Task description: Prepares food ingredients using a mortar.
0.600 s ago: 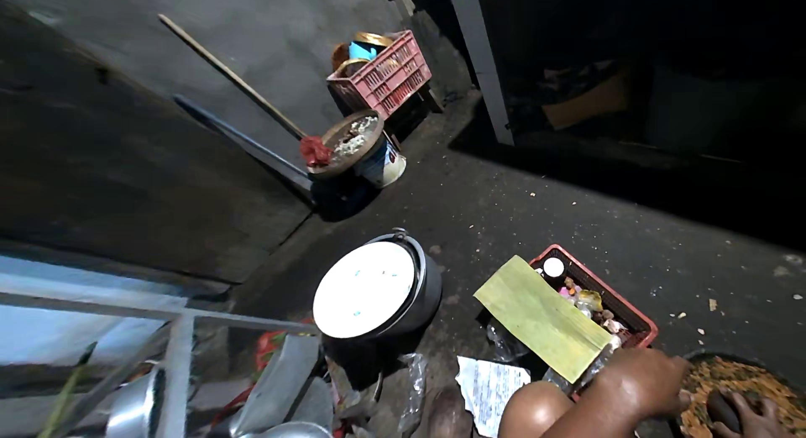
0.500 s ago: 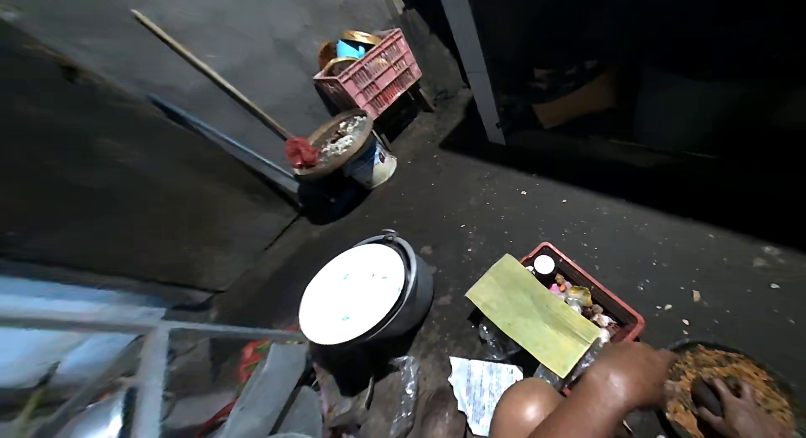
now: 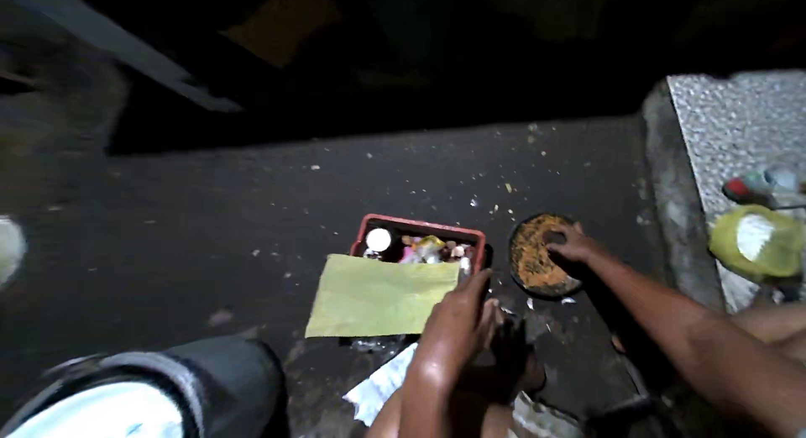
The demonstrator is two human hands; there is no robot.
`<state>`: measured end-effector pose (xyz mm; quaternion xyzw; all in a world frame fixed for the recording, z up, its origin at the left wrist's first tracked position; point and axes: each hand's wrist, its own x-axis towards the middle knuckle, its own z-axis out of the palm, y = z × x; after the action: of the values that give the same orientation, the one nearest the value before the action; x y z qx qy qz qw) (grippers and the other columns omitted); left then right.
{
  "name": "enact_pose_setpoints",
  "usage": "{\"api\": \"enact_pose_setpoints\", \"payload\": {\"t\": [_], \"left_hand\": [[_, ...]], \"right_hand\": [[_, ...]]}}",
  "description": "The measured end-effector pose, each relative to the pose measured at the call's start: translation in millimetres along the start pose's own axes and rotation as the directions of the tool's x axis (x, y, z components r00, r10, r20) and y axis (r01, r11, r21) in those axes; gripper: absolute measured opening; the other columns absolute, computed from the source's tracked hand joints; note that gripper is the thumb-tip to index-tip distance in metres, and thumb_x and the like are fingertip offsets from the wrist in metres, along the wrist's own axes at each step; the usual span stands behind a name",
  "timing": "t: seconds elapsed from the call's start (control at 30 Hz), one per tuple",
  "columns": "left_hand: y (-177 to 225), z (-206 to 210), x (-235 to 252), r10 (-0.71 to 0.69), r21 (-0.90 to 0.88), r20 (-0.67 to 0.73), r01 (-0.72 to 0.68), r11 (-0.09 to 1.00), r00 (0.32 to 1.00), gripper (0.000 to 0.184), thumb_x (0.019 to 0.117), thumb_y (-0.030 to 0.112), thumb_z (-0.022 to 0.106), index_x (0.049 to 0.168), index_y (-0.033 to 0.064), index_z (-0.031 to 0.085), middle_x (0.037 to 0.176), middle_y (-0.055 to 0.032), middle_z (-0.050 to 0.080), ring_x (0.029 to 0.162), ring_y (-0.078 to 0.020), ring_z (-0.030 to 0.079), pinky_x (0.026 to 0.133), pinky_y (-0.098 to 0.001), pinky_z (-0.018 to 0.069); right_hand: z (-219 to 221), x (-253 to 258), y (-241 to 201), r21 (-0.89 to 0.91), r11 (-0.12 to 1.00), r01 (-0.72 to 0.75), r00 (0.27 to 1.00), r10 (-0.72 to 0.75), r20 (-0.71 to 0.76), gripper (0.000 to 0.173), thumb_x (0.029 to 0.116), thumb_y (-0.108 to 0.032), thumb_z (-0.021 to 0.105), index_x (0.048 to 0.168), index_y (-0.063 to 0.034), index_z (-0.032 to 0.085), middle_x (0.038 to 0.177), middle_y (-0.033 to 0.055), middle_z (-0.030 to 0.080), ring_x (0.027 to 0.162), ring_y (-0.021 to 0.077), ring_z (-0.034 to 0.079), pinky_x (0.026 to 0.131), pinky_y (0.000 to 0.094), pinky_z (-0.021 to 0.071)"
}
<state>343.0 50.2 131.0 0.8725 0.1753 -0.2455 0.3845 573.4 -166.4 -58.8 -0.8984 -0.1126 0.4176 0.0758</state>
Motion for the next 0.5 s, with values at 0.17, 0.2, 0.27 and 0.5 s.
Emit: {"api": "enact_pose_setpoints", "payload": {"t": [0.17, 0.2, 0.27, 0.5], "left_hand": [[-12.3, 1.8, 0.7, 0.019, 0.007, -0.033, -0.019, 1.0, 0.999, 0.049, 0.1058, 0.026, 0.053, 0.151, 0.0098, 0.048, 0.142, -0.0178, 0.059, 0.118, -0.034, 0.065, 0.101, -0.0517, 0.0511], [-13.6, 1.1, 0.3, 0.011, 0.009, -0.029, -0.011, 1.0, 1.0, 0.049, 0.1058, 0.026, 0.053, 0.152, 0.0101, 0.048, 0.142, -0.0179, 0.058, 0.118, -0.0341, 0.065, 0.101, -0.0517, 0.0511], [-14.8, -0.3, -0.6, 0.011, 0.006, -0.026, -0.01, 1.0, 1.0, 0.048, 0.1059, 0.026, 0.053, 0.151, 0.0094, 0.048, 0.143, -0.0187, 0.058, 0.119, -0.0351, 0.065, 0.102, -0.0525, 0.0505], [-16.6, 0.4, -5.1, 0.026, -0.002, -0.035, -0.026, 1.0, 0.999, 0.049, 0.1061, 0.026, 0.053, 0.152, 0.0096, 0.047, 0.142, -0.018, 0.058, 0.119, -0.0345, 0.064, 0.102, -0.0521, 0.0505]], "right_hand": [[60.4, -11.4, 16.0, -0.298, 0.939, 0.172, 0.985, -0.173, 0.022, 0.063, 0.0973, -0.043, 0.064, 0.156, -0.0289, 0.046, 0.163, 0.0261, 0.03, 0.118, 0.0495, 0.061, 0.093, 0.0627, 0.0532], [57.0, -8.6, 19.5, -0.321, 0.925, 0.202, 0.979, -0.204, 0.027, 0.061, 0.0981, -0.042, 0.063, 0.155, -0.0305, 0.046, 0.162, 0.0256, 0.032, 0.12, 0.0497, 0.06, 0.094, 0.0635, 0.0524], [39.8, 6.2, 17.3, -0.309, 0.933, 0.184, 0.98, -0.199, -0.016, 0.057, 0.0991, -0.04, 0.065, 0.153, -0.0301, 0.049, 0.161, 0.026, 0.033, 0.12, 0.049, 0.06, 0.095, 0.0634, 0.0522], [47.9, 6.2, -9.4, -0.115, 0.99, 0.078, 0.995, -0.085, -0.058, 0.068, 0.091, -0.045, 0.074, 0.151, -0.0232, 0.05, 0.161, 0.029, 0.03, 0.121, 0.0502, 0.059, 0.093, 0.0648, 0.0533]]}}
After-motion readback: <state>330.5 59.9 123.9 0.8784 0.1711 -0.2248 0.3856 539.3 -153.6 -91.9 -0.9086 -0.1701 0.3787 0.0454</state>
